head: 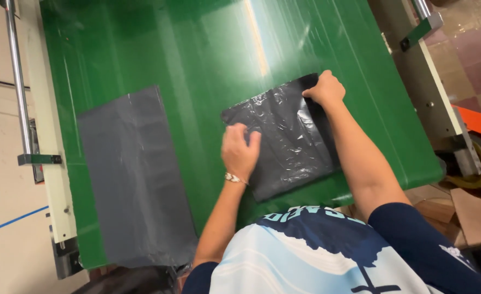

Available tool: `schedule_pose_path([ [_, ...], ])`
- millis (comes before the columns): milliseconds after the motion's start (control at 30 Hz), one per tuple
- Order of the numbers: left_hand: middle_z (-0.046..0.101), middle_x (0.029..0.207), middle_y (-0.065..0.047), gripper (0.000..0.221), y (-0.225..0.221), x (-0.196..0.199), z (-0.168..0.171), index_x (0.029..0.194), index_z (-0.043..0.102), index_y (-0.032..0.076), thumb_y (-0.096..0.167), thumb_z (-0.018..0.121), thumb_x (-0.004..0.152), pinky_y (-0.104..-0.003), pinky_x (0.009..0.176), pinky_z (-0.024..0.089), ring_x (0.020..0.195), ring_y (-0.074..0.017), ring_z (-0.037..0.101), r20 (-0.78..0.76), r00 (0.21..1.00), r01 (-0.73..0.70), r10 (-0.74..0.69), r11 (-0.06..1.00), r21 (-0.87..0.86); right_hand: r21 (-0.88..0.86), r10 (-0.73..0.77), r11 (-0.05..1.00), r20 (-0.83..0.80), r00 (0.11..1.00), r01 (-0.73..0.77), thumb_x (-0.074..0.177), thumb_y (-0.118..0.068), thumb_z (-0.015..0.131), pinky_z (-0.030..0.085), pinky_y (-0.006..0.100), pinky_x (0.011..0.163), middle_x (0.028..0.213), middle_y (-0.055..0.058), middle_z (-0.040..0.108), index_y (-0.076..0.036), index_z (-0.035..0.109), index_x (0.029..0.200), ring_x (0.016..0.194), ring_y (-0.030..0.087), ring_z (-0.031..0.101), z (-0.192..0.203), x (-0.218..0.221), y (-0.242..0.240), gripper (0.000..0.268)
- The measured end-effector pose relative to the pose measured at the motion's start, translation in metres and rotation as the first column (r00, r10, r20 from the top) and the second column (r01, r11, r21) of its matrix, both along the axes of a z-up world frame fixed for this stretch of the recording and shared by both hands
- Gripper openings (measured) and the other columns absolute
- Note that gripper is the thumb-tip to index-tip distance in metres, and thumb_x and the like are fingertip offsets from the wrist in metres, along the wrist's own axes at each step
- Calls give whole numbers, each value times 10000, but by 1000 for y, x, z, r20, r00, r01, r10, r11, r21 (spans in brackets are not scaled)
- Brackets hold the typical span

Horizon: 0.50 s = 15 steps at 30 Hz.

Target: Folding plastic bags and placing them into a storage crate at a packaging station.

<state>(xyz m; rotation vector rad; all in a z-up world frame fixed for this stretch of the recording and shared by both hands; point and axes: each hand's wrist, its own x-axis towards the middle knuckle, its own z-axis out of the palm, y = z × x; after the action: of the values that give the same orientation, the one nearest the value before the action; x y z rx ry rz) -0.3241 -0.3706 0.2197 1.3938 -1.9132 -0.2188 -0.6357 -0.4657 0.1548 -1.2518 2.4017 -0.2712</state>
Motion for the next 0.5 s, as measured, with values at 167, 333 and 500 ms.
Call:
schedule_pose_path([
  [167,675,1077,-69,271,38,-34,-4,1158,595,151,352,607,977,-388,869,551,986,-252,695,-516,837,452,-184,764,460,-72,0,997,-15,1000,-1,631,-301,915,532,606,838,1023,222,662,-7,588,1044,985,482,676,27,26,6,603],
  [333,614,1323,-176,363,34,-37,-36,1281,493,97,384,371,1094,-447,983,499,1159,-287,662,-740,672,603,24,563,566,-209,-53,973,205,977,97,625,-324,908,527,569,877,1068,195,672,-43,536,1178,1034,440,675,32,25,27,723],
  [500,408,1564,-166,944,28,-15,-34,1470,392,114,820,59,939,-494,1186,222,1460,-309,393,-823,328,793,463,339,507,-827,464,520,66,883,-212,767,-58,851,487,506,827,900,253,580,16,573,1012,924,488,603,73,10,121,378],
])
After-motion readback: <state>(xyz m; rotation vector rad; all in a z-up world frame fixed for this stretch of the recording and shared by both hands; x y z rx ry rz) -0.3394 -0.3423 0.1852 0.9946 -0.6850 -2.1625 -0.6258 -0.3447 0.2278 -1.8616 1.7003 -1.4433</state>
